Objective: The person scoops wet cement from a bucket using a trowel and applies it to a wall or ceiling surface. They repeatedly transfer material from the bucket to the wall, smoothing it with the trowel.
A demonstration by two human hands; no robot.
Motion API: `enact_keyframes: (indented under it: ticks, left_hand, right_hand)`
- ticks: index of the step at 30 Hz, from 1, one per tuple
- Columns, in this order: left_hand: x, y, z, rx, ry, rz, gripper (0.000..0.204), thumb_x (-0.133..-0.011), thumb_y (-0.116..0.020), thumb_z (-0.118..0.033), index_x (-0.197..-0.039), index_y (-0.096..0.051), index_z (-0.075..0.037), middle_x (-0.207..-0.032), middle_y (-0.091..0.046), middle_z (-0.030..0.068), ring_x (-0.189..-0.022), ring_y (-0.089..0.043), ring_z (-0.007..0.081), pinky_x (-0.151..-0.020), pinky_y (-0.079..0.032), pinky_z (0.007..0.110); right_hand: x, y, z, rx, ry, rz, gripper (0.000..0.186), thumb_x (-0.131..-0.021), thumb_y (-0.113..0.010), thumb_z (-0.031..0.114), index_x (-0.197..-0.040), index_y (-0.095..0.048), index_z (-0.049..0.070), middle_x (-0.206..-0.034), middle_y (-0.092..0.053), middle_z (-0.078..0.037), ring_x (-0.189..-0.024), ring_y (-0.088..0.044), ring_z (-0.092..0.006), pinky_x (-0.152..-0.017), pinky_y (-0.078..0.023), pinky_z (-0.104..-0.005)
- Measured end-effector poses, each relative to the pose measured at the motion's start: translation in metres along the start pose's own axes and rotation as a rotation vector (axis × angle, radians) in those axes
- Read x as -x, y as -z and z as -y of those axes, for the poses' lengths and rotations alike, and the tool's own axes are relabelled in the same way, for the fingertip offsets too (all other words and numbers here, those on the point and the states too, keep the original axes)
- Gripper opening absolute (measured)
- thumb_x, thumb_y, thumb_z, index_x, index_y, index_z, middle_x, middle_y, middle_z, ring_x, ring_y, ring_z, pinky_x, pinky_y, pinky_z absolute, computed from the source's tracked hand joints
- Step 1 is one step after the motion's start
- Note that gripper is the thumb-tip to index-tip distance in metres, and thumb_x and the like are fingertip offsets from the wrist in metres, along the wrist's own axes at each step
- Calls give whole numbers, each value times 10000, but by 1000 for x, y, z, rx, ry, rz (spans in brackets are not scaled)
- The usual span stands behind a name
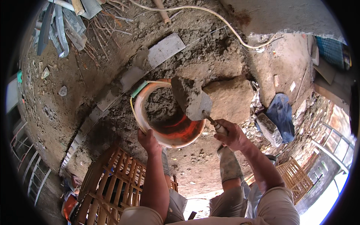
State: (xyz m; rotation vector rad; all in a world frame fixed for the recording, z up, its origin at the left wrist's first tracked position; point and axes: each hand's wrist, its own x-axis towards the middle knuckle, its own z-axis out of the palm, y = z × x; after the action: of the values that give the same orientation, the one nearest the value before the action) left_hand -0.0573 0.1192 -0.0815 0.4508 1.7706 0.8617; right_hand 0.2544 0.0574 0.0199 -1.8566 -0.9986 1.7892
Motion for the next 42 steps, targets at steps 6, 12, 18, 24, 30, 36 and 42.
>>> enact_keyframes:
  ticks: [6,12,18,24,30,36,42]
  left_hand:
    - [-4,6,2,-53,-28,8,443,-727,-491,24,-1165,-531,70,-1090,-582,142,-958,-607,250,-882,-507,378]
    - [4,-14,-5,22,-33,3,404,-725,-500,33,-1125,-539,79,-1050,-595,133,-897,-610,228,-852,-506,336]
    - [0,-2,-2,-33,-30,-8,384,-733,-497,27,-1111,-550,66,-1041,-596,124,-898,-608,222,-845,-508,340]
    - [2,-7,-1,-174,-85,49,240,-739,-497,58,-965,-561,9,-893,-543,33,-768,-516,127,-734,-455,269]
    - [12,-16,8,-350,-207,196,192,-716,-481,115,-828,-515,-37,-773,-458,-28,-688,-398,61,-632,-380,215]
    - [8,-15,6,-383,-255,285,185,-728,-480,123,-798,-497,-48,-745,-425,-51,-673,-366,44,-607,-355,213]
    - [8,-11,6,-331,-260,184,194,-743,-515,104,-756,-437,-73,-705,-361,-46,-613,-306,45,-537,-307,228]
  right_hand:
    - [-104,21,23,-792,-14,-12,380,-949,-495,243,-1254,-513,16,-695,-558,-52,-487,-538,-131,-445,-464,-269]
    - [-207,46,23,-1321,-65,-59,368,-1014,-434,328,-1273,-487,72,-675,-531,-29,-493,-482,-109,-440,-443,-223]
    - [-118,18,33,-783,-45,-120,363,-998,-439,343,-1199,-511,50,-688,-535,-45,-501,-521,-137,-447,-460,-285]
    - [15,-13,3,374,-58,-234,452,-872,-683,275,-1262,-539,99,-911,-669,-179,-766,-682,-402,-703,-550,-487]
    - [-1,-49,-12,743,-282,15,399,-950,-546,201,-1341,-480,161,-1011,-647,-171,-890,-680,-373,-721,-550,-474]
    - [-108,-94,-29,810,-148,-2,382,-962,-483,119,-1343,-481,105,-1020,-627,-215,-825,-698,-333,-700,-578,-454]
    - [-60,-116,-36,896,-99,183,489,-923,-509,121,-1404,-451,188,-945,-632,-169,-819,-681,-316,-741,-553,-465]
